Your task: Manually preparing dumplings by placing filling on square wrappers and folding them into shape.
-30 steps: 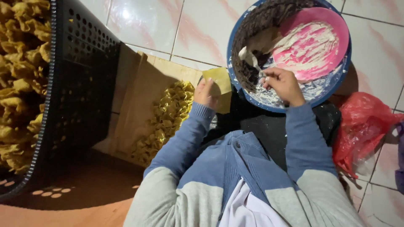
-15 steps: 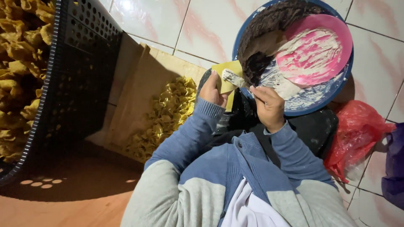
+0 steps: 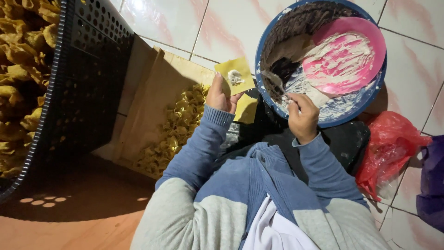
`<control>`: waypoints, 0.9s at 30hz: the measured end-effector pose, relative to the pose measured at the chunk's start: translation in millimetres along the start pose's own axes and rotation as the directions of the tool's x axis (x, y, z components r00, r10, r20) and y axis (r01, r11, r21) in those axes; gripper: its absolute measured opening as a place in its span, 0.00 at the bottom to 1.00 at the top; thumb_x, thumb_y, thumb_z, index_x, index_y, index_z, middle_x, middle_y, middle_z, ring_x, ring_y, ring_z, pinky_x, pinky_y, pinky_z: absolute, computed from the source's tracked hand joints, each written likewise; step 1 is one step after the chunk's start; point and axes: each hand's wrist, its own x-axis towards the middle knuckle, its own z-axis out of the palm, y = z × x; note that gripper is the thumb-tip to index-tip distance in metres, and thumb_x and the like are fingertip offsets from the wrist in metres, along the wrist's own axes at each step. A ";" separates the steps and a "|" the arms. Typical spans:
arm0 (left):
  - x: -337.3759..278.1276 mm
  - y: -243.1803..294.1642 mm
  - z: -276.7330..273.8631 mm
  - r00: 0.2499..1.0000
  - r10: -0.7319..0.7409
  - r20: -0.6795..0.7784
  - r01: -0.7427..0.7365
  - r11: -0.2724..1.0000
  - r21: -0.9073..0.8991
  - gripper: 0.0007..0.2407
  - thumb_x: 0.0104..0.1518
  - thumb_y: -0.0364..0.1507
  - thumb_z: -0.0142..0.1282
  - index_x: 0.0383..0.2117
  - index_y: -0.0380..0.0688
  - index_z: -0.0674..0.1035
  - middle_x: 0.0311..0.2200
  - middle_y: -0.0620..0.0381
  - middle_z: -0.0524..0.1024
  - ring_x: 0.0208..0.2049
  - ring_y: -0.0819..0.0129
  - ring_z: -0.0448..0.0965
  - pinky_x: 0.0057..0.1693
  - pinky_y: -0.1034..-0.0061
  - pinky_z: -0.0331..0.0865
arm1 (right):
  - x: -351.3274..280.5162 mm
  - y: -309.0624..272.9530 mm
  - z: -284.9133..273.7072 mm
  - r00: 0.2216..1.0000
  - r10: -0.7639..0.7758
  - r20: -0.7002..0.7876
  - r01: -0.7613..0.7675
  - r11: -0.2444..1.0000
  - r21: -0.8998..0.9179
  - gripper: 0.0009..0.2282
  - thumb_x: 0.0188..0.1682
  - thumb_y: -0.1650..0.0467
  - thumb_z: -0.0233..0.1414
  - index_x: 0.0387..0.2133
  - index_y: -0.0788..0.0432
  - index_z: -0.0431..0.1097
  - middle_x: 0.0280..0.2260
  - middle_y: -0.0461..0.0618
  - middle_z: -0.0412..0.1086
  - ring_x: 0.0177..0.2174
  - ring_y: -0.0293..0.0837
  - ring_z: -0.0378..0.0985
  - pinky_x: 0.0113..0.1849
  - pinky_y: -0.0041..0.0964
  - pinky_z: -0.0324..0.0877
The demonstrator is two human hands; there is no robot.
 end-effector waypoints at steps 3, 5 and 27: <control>52.3 -39.3 -75.6 0.999 0.008 -0.042 -0.007 1.000 0.026 0.24 0.67 0.39 0.52 0.64 0.40 0.65 0.65 0.40 0.61 0.59 0.30 0.68 0.53 0.27 0.68 | 5.6 28.5 -4.1 0.999 0.019 0.031 -0.016 0.994 -0.109 0.08 0.50 0.81 0.52 0.40 0.66 0.78 0.34 0.63 0.75 0.38 0.66 0.79 0.41 0.54 0.73; 54.4 -40.3 -84.3 0.998 -0.003 -0.069 0.005 1.000 0.019 0.24 0.65 0.38 0.55 0.64 0.41 0.65 0.66 0.41 0.59 0.59 0.28 0.66 0.53 0.24 0.67 | 8.5 60.0 -6.4 0.994 0.072 0.086 -0.056 0.983 -0.175 0.09 0.50 0.80 0.52 0.40 0.67 0.78 0.35 0.65 0.76 0.38 0.68 0.79 0.41 0.56 0.73; 17.9 -32.3 -74.3 0.971 -0.083 -0.226 0.120 0.981 0.154 0.18 0.60 0.41 0.62 0.53 0.54 0.75 0.49 0.53 0.79 0.39 0.48 0.84 0.40 0.59 0.85 | 46.0 150.0 78.7 0.658 0.674 0.337 -0.429 0.703 -0.567 0.15 0.51 0.76 0.47 0.49 0.60 0.76 0.40 0.68 0.77 0.44 0.69 0.79 0.45 0.63 0.74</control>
